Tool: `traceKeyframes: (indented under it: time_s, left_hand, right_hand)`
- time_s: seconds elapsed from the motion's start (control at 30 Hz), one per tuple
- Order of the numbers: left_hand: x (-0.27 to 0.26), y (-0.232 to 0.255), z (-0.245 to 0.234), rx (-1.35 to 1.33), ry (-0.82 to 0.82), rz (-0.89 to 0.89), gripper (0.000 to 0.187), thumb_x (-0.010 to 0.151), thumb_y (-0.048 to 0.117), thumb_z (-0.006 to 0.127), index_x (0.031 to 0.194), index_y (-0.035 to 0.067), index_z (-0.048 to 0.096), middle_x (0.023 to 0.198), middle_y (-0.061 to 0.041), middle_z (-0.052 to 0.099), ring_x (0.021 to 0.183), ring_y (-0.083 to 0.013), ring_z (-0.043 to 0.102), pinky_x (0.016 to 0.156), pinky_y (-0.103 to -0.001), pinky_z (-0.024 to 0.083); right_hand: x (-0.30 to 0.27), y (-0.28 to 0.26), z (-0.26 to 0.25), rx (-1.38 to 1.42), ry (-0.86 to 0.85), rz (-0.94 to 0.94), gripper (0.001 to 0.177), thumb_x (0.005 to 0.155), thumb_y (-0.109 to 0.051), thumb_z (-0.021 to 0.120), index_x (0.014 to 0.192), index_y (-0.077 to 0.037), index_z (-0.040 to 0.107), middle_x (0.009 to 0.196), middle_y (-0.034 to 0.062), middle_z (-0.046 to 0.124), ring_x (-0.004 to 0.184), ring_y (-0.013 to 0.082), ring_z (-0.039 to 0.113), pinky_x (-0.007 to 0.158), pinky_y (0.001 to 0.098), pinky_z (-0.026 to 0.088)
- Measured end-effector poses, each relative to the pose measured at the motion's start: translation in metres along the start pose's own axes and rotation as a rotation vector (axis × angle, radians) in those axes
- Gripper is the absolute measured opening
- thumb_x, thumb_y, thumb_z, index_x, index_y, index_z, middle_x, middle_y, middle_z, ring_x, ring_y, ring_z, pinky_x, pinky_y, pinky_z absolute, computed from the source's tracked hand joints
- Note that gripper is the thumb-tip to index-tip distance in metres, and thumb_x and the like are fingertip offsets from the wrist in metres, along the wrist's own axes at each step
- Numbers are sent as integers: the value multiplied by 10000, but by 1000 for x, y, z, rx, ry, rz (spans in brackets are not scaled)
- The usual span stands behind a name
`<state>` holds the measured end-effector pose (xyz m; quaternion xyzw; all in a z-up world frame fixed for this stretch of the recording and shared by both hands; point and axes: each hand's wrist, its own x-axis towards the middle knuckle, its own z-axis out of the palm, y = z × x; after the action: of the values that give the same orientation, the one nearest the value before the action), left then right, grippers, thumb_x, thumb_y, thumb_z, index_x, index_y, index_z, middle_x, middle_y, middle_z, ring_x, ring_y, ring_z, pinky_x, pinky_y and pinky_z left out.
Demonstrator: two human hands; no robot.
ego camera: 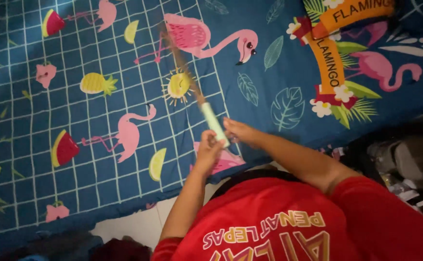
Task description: The person uses a small broom to repeatedly hit and smooth a rolled-up mattress and a pillow on a bed with a blue flamingo-patterned sheet. They then smooth the sheet itself with the broom. The person does not remove bedding or place a fitted sheet.
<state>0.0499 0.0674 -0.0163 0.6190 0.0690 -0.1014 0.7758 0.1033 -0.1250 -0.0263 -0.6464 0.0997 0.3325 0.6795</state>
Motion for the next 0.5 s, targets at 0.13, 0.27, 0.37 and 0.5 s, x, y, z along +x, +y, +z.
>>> traceKeyframes:
  time_s: [0.13, 0.27, 0.37, 0.5]
  left_hand:
    - [11, -32, 32, 18, -238, 52, 510, 885, 88, 789, 1264, 154, 456, 1173, -99, 609, 976, -187, 645, 787, -310, 587]
    - [10, 6, 21, 723, -366, 144, 662, 882, 297, 797, 1450, 104, 517, 1460, -224, 556, 1393, -408, 495, 1165, -546, 396]
    - [5, -29, -20, 1238, -241, -96, 769, 920, 611, 646, 1571, 274, 415, 1672, -118, 298, 1570, -346, 219, 1189, -714, 189]
    - [-35, 6, -25, 1377, -147, -374, 758, 964, 565, 579, 1619, 278, 328, 1736, -99, 148, 1615, -277, 62, 1236, -674, 71]
  right_hand:
    - [-19, -25, 8, 177, 83, -259, 366, 937, -262, 728, 1260, -110, 647, 947, 94, 722, 801, 170, 669, 657, 302, 528]
    - [47, 29, -115, 36, 462, -313, 693, 998, -279, 700, 1544, -137, 297, 977, 267, 653, 617, 350, 729, 459, 471, 624]
    - [-31, -52, -170, -675, 759, -281, 821, 910, -320, 754, 1611, -168, 356, 1342, 304, 621, 1203, 493, 622, 921, 595, 555]
    - [-24, -53, -271, -1076, 770, -235, 832, 904, -231, 703, 1635, -175, 310, 1206, 309, 687, 1090, 455, 696, 855, 563, 594]
